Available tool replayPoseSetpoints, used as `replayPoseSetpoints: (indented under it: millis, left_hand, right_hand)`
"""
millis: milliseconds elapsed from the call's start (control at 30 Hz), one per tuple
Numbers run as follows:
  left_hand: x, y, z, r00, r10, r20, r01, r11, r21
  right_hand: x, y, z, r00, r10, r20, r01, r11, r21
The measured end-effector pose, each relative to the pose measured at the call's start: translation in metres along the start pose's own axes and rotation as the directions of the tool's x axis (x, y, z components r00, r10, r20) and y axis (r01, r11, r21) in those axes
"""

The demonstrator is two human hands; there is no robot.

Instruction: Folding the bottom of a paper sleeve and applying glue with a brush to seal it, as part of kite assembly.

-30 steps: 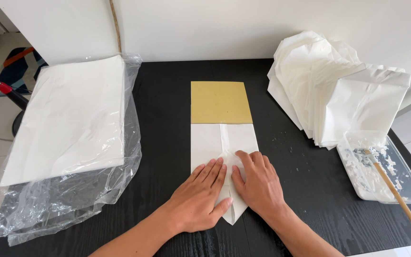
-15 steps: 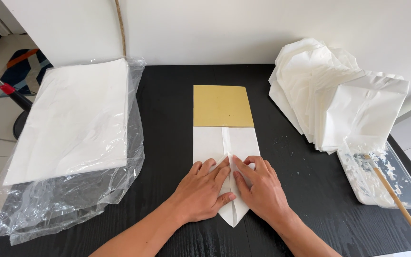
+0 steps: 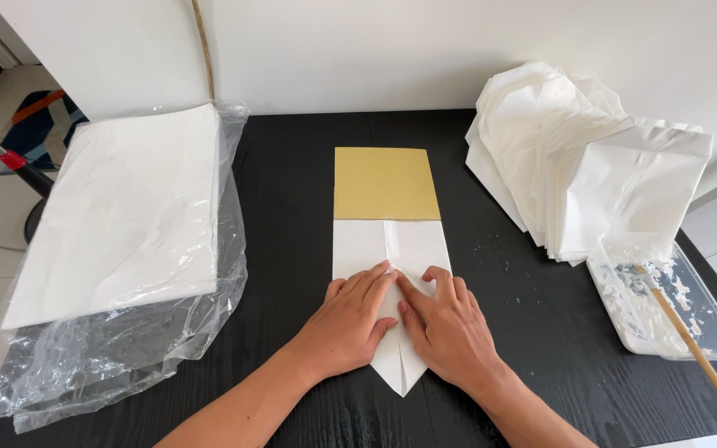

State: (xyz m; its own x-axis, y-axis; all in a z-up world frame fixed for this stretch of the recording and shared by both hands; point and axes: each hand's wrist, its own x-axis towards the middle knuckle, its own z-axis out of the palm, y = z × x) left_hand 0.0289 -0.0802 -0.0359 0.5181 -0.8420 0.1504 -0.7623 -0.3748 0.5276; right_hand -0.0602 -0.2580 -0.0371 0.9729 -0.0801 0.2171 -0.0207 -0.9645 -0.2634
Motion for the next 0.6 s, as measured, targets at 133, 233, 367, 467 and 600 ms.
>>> replayPoseSetpoints:
  millis: [133, 233, 367, 467, 600]
  left_hand:
    - [-0.001, -0.005, 0.010, 0.998, 0.059, -0.029, -0.052, 0.979, 0.198]
    - [-0.002, -0.007, 0.012, 1.000, 0.019, 0.007, -0.020, 0.968, 0.250]
    - [-0.009, -0.007, 0.017, 0.998, 0.027, 0.060, -0.043, 0.959, 0.280]
    - [-0.015, -0.001, 0.010, 0.983, 0.022, 0.184, -0.071, 0.962, 0.263]
    - [-0.014, 0.008, -0.014, 0.899, -0.026, 0.437, -0.059, 0.982, 0.180]
  right_hand:
    - [0.003, -0.005, -0.005, 1.000, -0.009, 0.017, 0.010, 1.000, -0.017]
    - [0.005, -0.005, -0.005, 1.000, -0.013, 0.017, 0.014, 0.999, -0.042]
    - [0.005, -0.004, -0.004, 0.999, -0.042, 0.025, 0.043, 0.996, -0.084]
    - [0.006, -0.001, -0.005, 0.997, -0.078, 0.007, 0.079, 0.993, -0.090]
    - [0.008, -0.001, -0.004, 0.997, -0.076, 0.024, 0.079, 0.990, -0.113]
